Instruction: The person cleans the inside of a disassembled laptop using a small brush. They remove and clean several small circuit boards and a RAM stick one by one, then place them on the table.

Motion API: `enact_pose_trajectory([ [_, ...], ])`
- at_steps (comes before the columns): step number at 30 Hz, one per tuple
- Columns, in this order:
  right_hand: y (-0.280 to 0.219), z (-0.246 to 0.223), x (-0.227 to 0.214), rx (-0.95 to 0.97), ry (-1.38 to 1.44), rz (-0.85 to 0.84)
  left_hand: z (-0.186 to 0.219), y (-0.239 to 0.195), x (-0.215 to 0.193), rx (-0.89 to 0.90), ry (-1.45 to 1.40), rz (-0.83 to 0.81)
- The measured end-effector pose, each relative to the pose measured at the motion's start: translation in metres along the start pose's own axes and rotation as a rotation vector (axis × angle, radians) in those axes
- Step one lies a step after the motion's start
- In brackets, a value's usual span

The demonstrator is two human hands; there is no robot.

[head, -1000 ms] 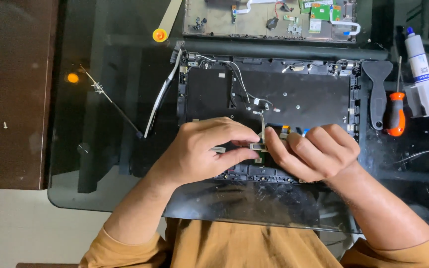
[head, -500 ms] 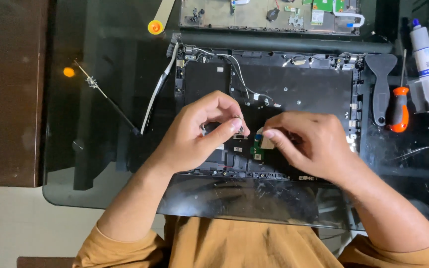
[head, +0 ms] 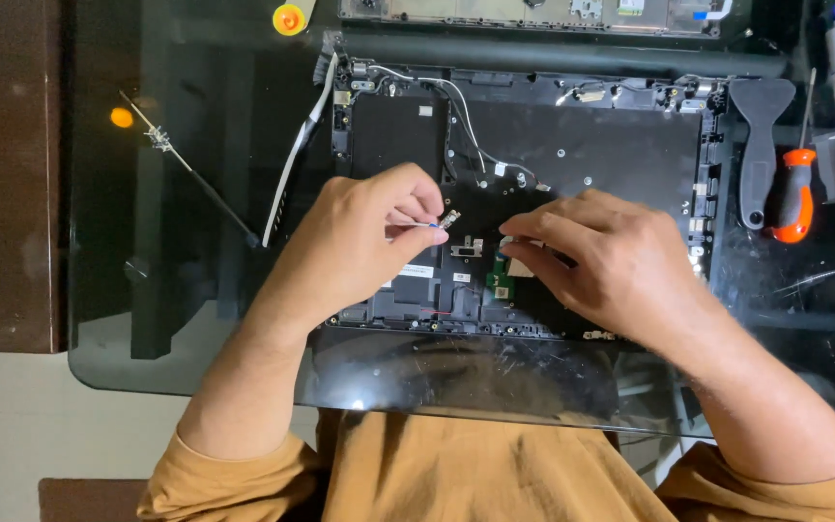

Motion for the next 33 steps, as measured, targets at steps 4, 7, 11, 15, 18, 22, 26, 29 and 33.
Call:
enact_pose_trajectory([
  [4, 0.002, -0.003, -0.016, -0.038, -0.084, -0.018, -0.002, 0.004, -0.005, -0.025, 0.023, -0.010],
  [7, 0.003, -0.004, -0.018, -0.026, -0.133, -0.064, 0.006, 0.010, 0.008, 0.110, 0.061, -0.106],
  [11, -0.003, -0.010, -0.007, -0.048, -0.113, -0.084, 0.011, 0.014, 0.025, 0.177, 0.138, -0.233],
  [15, -0.016, -0.006, 0.011, -0.062, -0.161, -0.071, 0.008, 0.020, 0.036, 0.147, 0.233, -0.333],
  [18, -0.020, -0.008, 0.014, -0.062, -0.205, -0.014, 0.011, 0.027, 0.043, 0.154, 0.280, -0.380],
  [22, -0.024, -0.010, 0.015, -0.053, -0.264, -0.010, 0.011, 0.030, 0.047, 0.138, 0.322, -0.395],
  [26, -0.027, -0.010, 0.017, -0.061, -0.275, -0.033, 0.011, 0.027, 0.049, 0.073, 0.308, -0.457],
  [29, -0.024, -0.009, 0.019, -0.078, -0.325, -0.043, 0.010, 0.028, 0.047, 0.041, 0.315, -0.474],
  [33, -0.027, -0.006, 0.026, -0.081, -0.426, -0.055, 0.008, 0.027, 0.053, 0.060, 0.348, -0.513],
])
Point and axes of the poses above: each hand's wrist, its own y-axis towards the middle knuckle, its own x-axis out of the palm, z = x × y, the point moved 9 cm from there along y, towards the middle knuckle, and after that the axes turned 14 degrees about y, right-handed, at the moved point
